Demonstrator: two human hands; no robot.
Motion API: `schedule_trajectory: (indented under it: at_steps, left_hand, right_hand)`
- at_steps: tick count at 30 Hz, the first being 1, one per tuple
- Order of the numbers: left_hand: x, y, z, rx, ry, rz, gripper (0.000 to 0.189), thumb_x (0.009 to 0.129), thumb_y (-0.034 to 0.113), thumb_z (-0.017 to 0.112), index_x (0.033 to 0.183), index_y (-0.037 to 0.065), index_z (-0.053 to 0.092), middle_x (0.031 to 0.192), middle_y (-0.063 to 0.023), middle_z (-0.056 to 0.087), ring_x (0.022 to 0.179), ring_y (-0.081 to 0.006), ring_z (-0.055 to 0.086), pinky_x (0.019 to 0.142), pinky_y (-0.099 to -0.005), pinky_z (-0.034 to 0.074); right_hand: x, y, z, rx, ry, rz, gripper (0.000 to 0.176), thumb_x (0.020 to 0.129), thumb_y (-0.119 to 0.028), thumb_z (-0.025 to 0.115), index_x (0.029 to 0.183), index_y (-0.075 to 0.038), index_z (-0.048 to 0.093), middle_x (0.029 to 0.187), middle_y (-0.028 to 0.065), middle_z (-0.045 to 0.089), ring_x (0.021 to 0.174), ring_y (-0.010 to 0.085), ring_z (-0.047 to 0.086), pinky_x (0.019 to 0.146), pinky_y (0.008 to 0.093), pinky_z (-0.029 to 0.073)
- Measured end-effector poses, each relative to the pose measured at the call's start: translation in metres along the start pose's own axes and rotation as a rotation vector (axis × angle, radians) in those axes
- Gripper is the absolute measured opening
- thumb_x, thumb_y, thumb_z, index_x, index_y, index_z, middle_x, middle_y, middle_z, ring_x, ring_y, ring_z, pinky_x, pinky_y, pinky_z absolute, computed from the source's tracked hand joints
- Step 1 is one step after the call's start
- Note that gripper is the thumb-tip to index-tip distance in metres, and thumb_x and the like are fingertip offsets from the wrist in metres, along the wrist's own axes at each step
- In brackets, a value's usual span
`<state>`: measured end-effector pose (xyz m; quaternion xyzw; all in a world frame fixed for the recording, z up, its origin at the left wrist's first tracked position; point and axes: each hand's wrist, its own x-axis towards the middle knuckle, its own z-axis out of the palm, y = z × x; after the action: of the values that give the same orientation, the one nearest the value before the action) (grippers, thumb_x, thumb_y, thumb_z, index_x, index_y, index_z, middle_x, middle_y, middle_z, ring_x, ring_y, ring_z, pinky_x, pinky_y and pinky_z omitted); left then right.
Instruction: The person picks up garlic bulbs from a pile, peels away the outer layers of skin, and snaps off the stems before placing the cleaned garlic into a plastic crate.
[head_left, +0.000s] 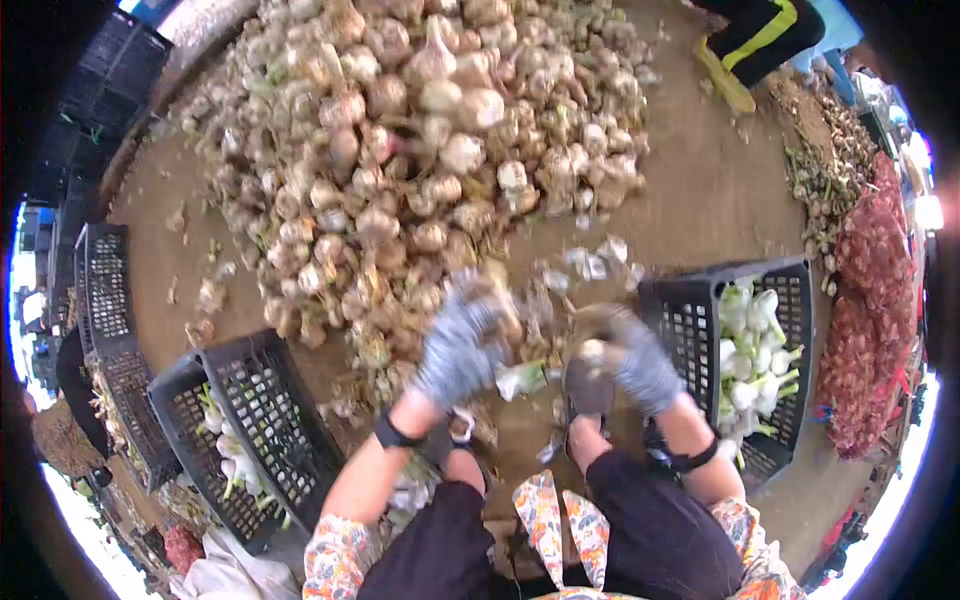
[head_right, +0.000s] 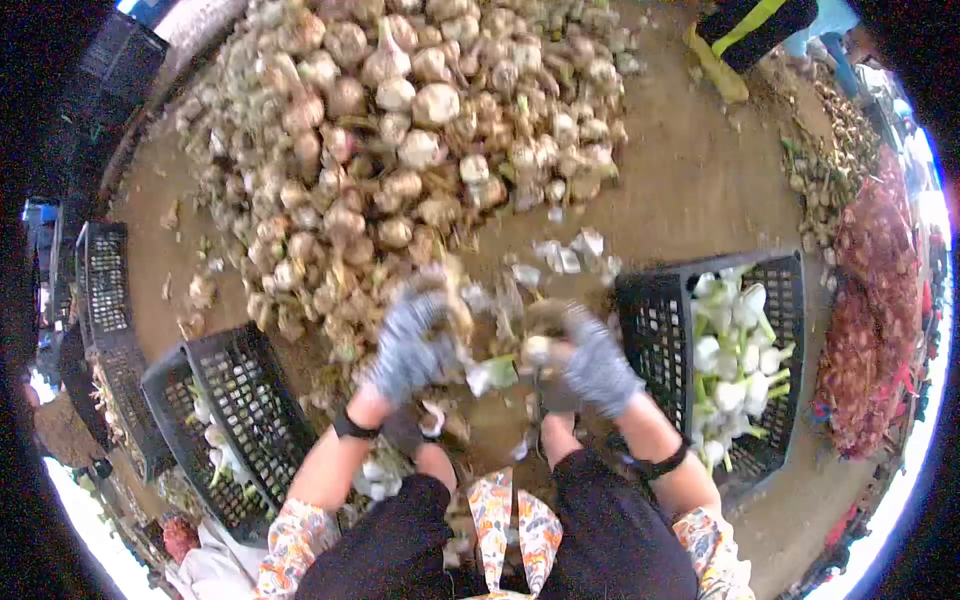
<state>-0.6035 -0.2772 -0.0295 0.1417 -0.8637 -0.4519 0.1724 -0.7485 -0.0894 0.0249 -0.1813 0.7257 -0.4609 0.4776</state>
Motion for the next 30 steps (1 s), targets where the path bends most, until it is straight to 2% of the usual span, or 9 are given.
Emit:
schedule_trajectory:
  at_steps: [1, 3, 9, 11, 12, 19, 22, 24, 30]
  left_hand:
    - [-0.001, 0.016, -0.002, -0.022, -0.068, 0.137, 0.029, 0.066, 0.005, 0.068, 0.093, 0.009, 0.058, 0.098, -0.0110, 0.053, 0.093, -0.0303, 0.053, 0.079, -0.0349, 0.046]
    - [-0.012, 0.033, 0.014, -0.319, -0.058, 0.027, 0.038, 0.064, 0.007, 0.070, 0.099, 0.008, 0.054, 0.102, -0.0113, 0.052, 0.098, -0.0282, 0.051, 0.086, -0.0349, 0.042]
    - [-0.017, 0.038, 0.020, -0.012, 0.120, -0.050, 0.043, 0.066, 0.004, 0.065, 0.106, 0.005, 0.050, 0.110, -0.0121, 0.049, 0.103, -0.0271, 0.051, 0.088, -0.0351, 0.043]
    - [-0.023, 0.035, 0.029, -0.416, 0.195, -0.276, 0.043, 0.068, 0.003, 0.064, 0.108, 0.003, 0.049, 0.114, -0.0100, 0.049, 0.105, -0.0216, 0.051, 0.090, -0.0327, 0.043]
    - [-0.033, 0.033, 0.032, -0.728, 0.094, -0.485, 0.056, 0.066, 0.004, 0.067, 0.118, 0.002, 0.047, 0.115, -0.0123, 0.049, 0.107, -0.0219, 0.050, 0.092, -0.0322, 0.041]
    - [-0.027, 0.040, 0.039, -0.660, 0.115, -0.390, 0.059, 0.074, 0.020, 0.071, 0.125, 0.004, 0.047, 0.124, -0.0081, 0.051, 0.114, -0.0181, 0.046, 0.098, -0.0323, 0.035]
    - [-0.028, 0.030, 0.037, -0.595, 0.058, -0.355, 0.064, 0.071, 0.014, 0.075, 0.126, 0.003, 0.044, 0.122, -0.0081, 0.050, 0.112, -0.0182, 0.047, 0.095, -0.0319, 0.039]
    - [-0.023, 0.039, 0.027, -0.933, 0.010, -0.540, 0.065, 0.072, 0.017, 0.075, 0.127, 0.002, 0.043, 0.122, -0.0074, 0.050, 0.107, -0.0171, 0.050, 0.091, -0.0315, 0.043]
    - [-0.015, 0.042, 0.025, -1.452, -0.054, -0.631, 0.063, 0.078, 0.028, 0.068, 0.128, 0.002, 0.041, 0.122, -0.0100, 0.050, 0.106, -0.0197, 0.053, 0.088, -0.0318, 0.046]
  right_hand:
    - [0.015, 0.008, 0.011, 0.020, -0.124, 0.011, 0.034, 0.083, -0.022, 0.058, 0.110, -0.002, 0.055, 0.099, 0.0081, 0.058, 0.090, 0.0159, 0.053, 0.078, 0.0284, 0.045]
    - [0.027, 0.019, 0.030, 0.129, -0.198, -0.054, 0.037, 0.086, -0.025, 0.057, 0.113, -0.001, 0.053, 0.101, 0.0095, 0.058, 0.093, 0.0172, 0.053, 0.082, 0.0295, 0.043]
    - [0.039, 0.031, 0.038, 0.325, -0.068, -0.078, 0.036, 0.084, -0.019, 0.061, 0.113, 0.000, 0.053, 0.100, 0.0033, 0.059, 0.090, 0.0111, 0.052, 0.082, 0.0274, 0.043]
    - [0.040, 0.033, 0.033, 0.243, 0.002, -0.133, 0.034, 0.083, -0.020, 0.062, 0.109, 0.001, 0.053, 0.096, 0.0054, 0.059, 0.086, 0.0125, 0.052, 0.079, 0.0282, 0.044]
    - [0.043, 0.038, 0.033, 0.126, 0.048, -0.183, 0.029, 0.083, -0.022, 0.061, 0.101, 0.000, 0.056, 0.089, 0.0099, 0.061, 0.080, 0.0163, 0.055, 0.074, 0.0309, 0.045]
    - [0.044, 0.029, 0.019, -0.300, 0.058, -0.428, 0.019, 0.082, -0.016, 0.055, 0.094, -0.001, 0.058, 0.083, 0.0198, 0.059, 0.076, 0.0372, 0.056, 0.067, 0.0392, 0.046]
    - [0.041, 0.025, 0.012, -0.236, -0.001, -0.421, 0.019, 0.084, -0.015, 0.055, 0.095, -0.001, 0.058, 0.085, 0.0159, 0.060, 0.076, 0.0266, 0.058, 0.070, 0.0344, 0.046]
    - [0.038, 0.019, 0.009, -0.080, -0.051, -0.337, 0.020, 0.085, -0.016, 0.056, 0.097, 0.000, 0.059, 0.087, 0.0109, 0.062, 0.079, 0.0154, 0.056, 0.074, 0.0301, 0.046]
    - [0.030, 0.007, 0.002, -0.025, -0.121, -0.354, 0.022, 0.082, -0.006, 0.057, 0.103, 0.001, 0.058, 0.096, 0.0085, 0.063, 0.087, 0.0144, 0.058, 0.081, 0.0288, 0.046]
